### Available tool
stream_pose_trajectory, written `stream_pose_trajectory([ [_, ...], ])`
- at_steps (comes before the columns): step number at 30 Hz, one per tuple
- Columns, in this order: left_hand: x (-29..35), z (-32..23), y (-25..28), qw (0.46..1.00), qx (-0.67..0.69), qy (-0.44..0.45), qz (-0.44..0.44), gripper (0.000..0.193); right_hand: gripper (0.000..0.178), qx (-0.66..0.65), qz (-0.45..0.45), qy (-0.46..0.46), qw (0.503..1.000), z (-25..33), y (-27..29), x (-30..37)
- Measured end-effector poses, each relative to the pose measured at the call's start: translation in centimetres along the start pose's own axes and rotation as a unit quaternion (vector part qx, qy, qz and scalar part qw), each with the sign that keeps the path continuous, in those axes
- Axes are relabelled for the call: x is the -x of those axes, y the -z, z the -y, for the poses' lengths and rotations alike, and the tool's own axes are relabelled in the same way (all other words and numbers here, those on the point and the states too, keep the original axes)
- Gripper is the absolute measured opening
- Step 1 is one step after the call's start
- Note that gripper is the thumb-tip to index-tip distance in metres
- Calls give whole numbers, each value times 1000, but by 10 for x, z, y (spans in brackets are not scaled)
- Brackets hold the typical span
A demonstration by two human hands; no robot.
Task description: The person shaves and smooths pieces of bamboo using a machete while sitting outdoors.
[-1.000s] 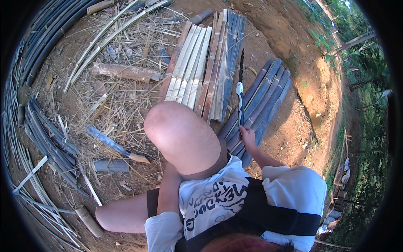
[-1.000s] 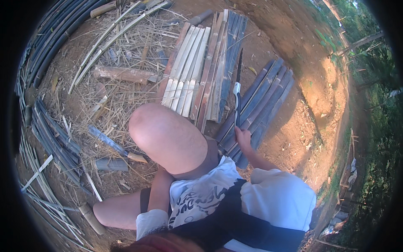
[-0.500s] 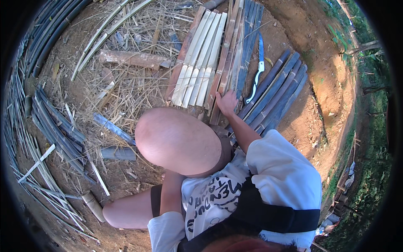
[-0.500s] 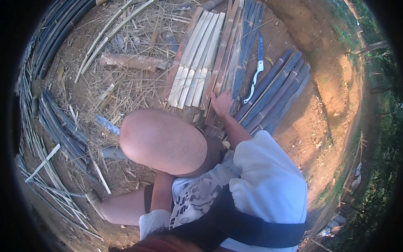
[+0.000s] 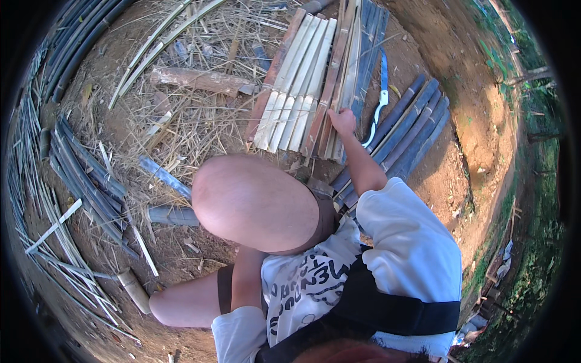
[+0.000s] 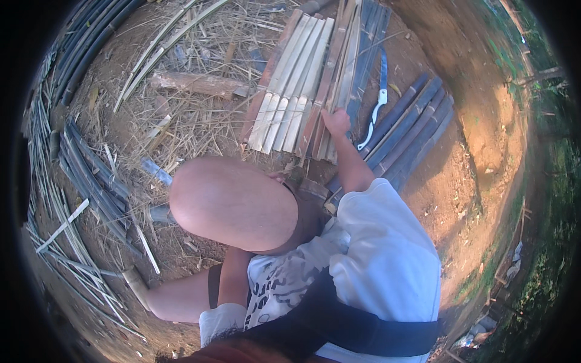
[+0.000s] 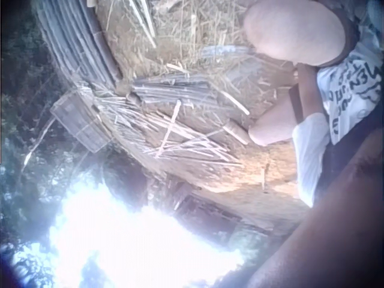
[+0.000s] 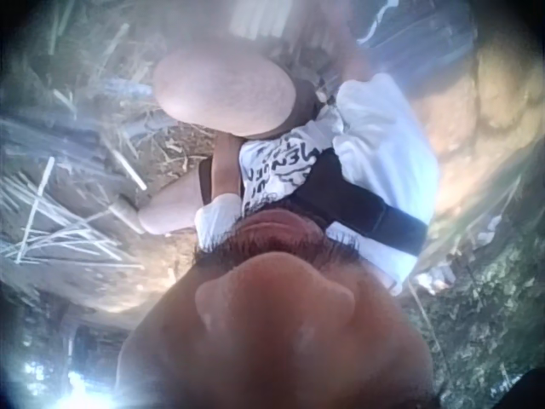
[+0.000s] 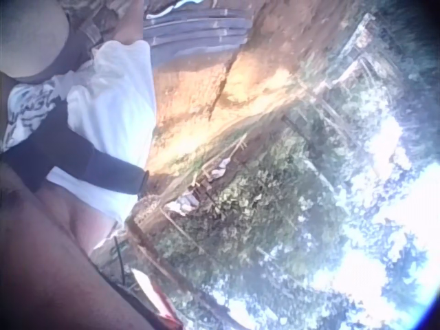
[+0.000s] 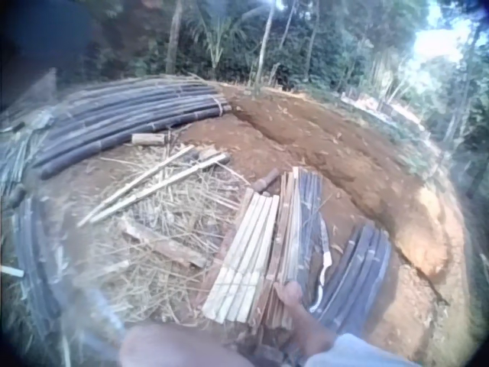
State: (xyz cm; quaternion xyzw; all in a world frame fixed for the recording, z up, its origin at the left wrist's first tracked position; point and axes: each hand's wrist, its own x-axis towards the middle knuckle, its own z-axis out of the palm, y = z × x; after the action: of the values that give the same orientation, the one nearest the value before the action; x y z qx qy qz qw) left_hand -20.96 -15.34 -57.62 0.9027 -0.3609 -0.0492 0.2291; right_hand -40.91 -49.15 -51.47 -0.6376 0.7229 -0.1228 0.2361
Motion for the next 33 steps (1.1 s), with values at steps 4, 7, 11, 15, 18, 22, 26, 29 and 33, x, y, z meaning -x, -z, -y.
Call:
stream_pose_trajectory([
  [4,2,-11,-5,1000,8,-10,1,50,62,67,-77,-29,994,0,-1,1],
  [7,-2,-11,-3,1000,16,-10,-10,51,63,72,-95,-24,993,-2,-16,2],
  [11,0,13,4,999,7,11,-42,51,57,121,-163,55,978,17,-32,27],
  [15,1,13,2,998,20,2,-56,52,55,101,-233,284,924,31,-25,43],
  [18,8,16,1,998,-9,36,-58,57,53,6,-136,367,920,64,-44,58],
  [22,16,12,10,991,-55,121,18,63,45,-95,102,423,895,110,-71,93],
  [26,22,16,12,986,-37,162,-2,71,37,45,153,505,848,146,-100,94],
  [29,19,17,12,979,-19,201,-8,75,34,82,300,496,811,202,-101,82],
  [33,14,11,39,958,34,283,-32,76,35,152,349,528,759,280,-71,100],
])
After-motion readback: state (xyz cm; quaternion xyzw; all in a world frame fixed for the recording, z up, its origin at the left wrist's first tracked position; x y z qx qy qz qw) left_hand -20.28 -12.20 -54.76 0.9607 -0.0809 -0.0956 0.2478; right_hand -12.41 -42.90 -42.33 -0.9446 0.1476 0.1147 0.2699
